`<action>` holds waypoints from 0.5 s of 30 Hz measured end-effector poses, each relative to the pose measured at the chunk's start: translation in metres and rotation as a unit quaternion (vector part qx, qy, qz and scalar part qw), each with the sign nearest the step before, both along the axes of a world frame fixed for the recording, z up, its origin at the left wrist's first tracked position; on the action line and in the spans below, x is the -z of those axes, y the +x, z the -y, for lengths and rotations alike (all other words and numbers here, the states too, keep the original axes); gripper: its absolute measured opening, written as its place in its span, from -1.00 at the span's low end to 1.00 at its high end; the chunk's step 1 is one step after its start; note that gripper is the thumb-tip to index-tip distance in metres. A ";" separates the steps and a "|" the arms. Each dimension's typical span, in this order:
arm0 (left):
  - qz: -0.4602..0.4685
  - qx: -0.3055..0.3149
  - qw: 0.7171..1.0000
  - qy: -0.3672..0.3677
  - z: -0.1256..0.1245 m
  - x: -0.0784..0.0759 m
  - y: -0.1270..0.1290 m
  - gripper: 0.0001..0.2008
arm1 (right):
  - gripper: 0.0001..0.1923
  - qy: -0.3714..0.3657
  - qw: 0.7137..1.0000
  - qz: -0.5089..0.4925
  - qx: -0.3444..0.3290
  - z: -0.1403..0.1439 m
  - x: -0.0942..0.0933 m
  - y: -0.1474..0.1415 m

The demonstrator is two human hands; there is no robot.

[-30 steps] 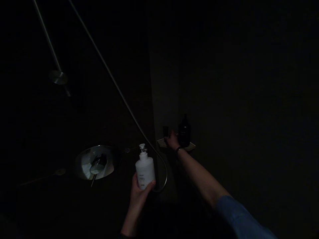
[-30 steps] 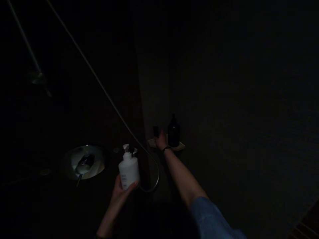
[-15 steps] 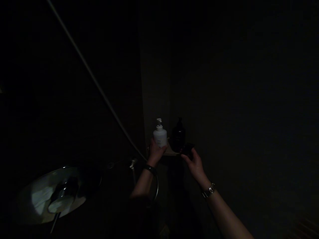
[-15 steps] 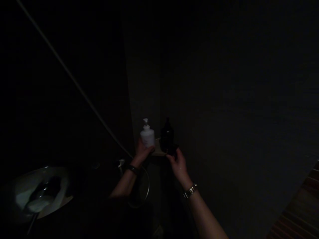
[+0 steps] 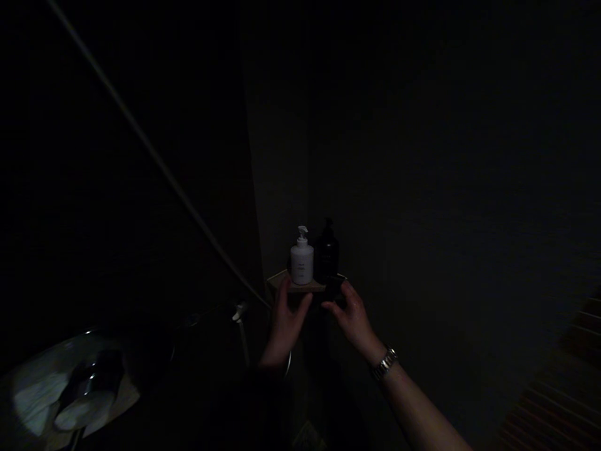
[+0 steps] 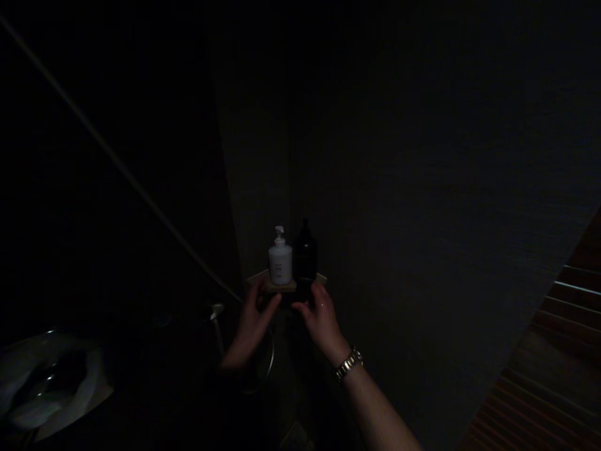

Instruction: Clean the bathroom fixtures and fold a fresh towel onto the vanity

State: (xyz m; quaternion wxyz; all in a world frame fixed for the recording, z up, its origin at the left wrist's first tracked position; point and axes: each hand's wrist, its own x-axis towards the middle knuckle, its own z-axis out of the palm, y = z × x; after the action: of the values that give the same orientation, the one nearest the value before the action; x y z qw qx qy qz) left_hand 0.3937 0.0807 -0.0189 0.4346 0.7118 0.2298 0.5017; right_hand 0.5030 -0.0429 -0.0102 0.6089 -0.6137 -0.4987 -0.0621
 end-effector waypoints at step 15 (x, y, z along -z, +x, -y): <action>-0.015 -0.098 0.995 0.007 -0.087 -0.044 0.006 -0.64 | -0.25 -0.106 0.985 0.096 -0.095 -0.034 0.015 -0.034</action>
State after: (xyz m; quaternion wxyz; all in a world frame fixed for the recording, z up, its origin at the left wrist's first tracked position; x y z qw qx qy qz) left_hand 0.3999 0.1674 0.0253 0.3746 0.6965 0.3011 0.5329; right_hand 0.4694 -0.0089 -0.0247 0.4925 -0.6157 -0.6150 -0.0092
